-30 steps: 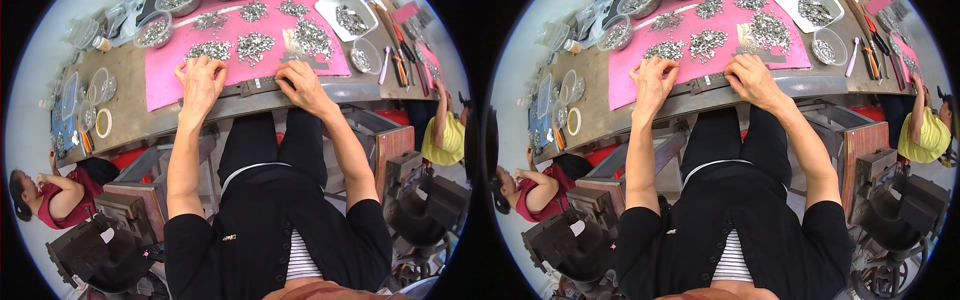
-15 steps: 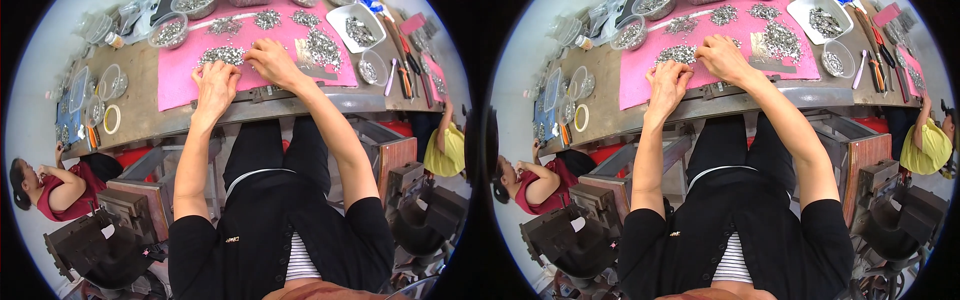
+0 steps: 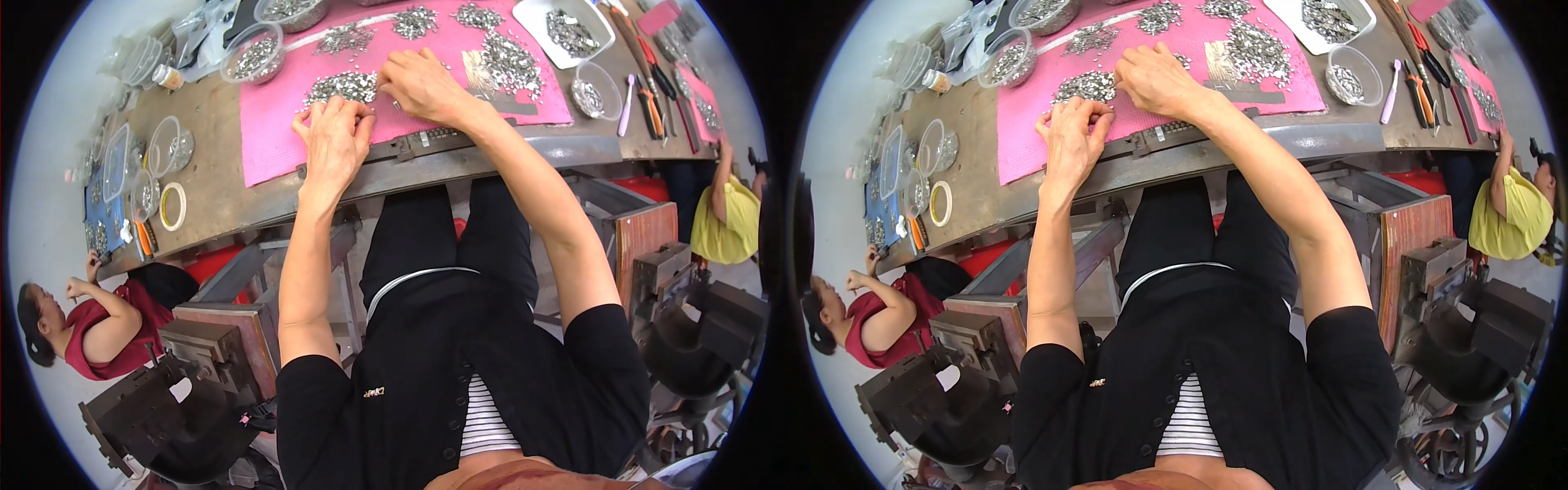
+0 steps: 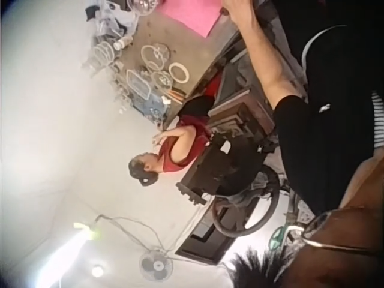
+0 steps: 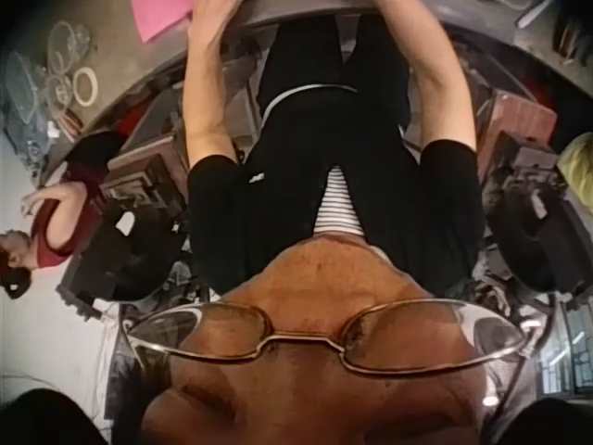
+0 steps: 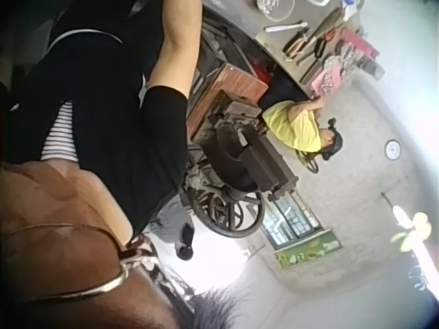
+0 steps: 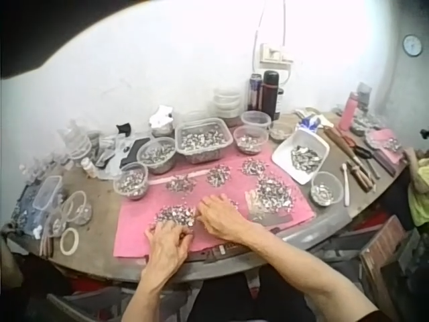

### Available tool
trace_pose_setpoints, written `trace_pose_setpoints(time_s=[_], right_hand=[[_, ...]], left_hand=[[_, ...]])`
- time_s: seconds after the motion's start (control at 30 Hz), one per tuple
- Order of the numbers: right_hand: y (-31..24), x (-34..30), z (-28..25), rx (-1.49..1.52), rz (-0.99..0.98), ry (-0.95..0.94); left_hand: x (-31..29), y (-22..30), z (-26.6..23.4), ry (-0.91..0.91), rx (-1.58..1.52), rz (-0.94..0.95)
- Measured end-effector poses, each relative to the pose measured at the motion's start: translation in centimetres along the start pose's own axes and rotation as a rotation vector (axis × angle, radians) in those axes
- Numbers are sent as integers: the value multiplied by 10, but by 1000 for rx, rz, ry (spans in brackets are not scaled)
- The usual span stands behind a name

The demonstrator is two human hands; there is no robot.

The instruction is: Arranging small metal components into a template and using a manual press to assemble them.

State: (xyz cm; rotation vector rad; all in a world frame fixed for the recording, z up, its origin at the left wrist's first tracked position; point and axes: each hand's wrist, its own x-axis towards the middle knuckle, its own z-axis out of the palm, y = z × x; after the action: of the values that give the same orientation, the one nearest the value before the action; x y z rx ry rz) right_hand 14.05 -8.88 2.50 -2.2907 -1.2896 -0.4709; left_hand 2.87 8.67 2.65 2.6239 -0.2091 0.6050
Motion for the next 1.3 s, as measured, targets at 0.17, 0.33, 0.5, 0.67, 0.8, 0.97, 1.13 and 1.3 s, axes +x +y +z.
trace_pose_setpoints(time_s=[0.17,0.33,0.5,0.67,0.8,0.97,1.13,1.3], right_hand=[[3,-48,-56,252,163,19],[-6,-96,-73,330,278,38],[-14,-110,-75,278,281,85],[-20,-112,-66,160,214,107],[-23,-111,-62,85,191,103],[-25,-111,-65,51,136,116],[-16,-121,-74,211,284,172],[-16,-136,-72,239,433,318]], left_hand=[[-2,25,6,63,-127,105],[-1,74,31,43,-273,245],[2,82,45,58,-202,275],[3,78,43,40,-261,273],[0,74,40,47,-303,221],[-6,78,44,99,-273,179],[-5,87,46,108,-185,163],[-3,93,50,97,-106,98]])
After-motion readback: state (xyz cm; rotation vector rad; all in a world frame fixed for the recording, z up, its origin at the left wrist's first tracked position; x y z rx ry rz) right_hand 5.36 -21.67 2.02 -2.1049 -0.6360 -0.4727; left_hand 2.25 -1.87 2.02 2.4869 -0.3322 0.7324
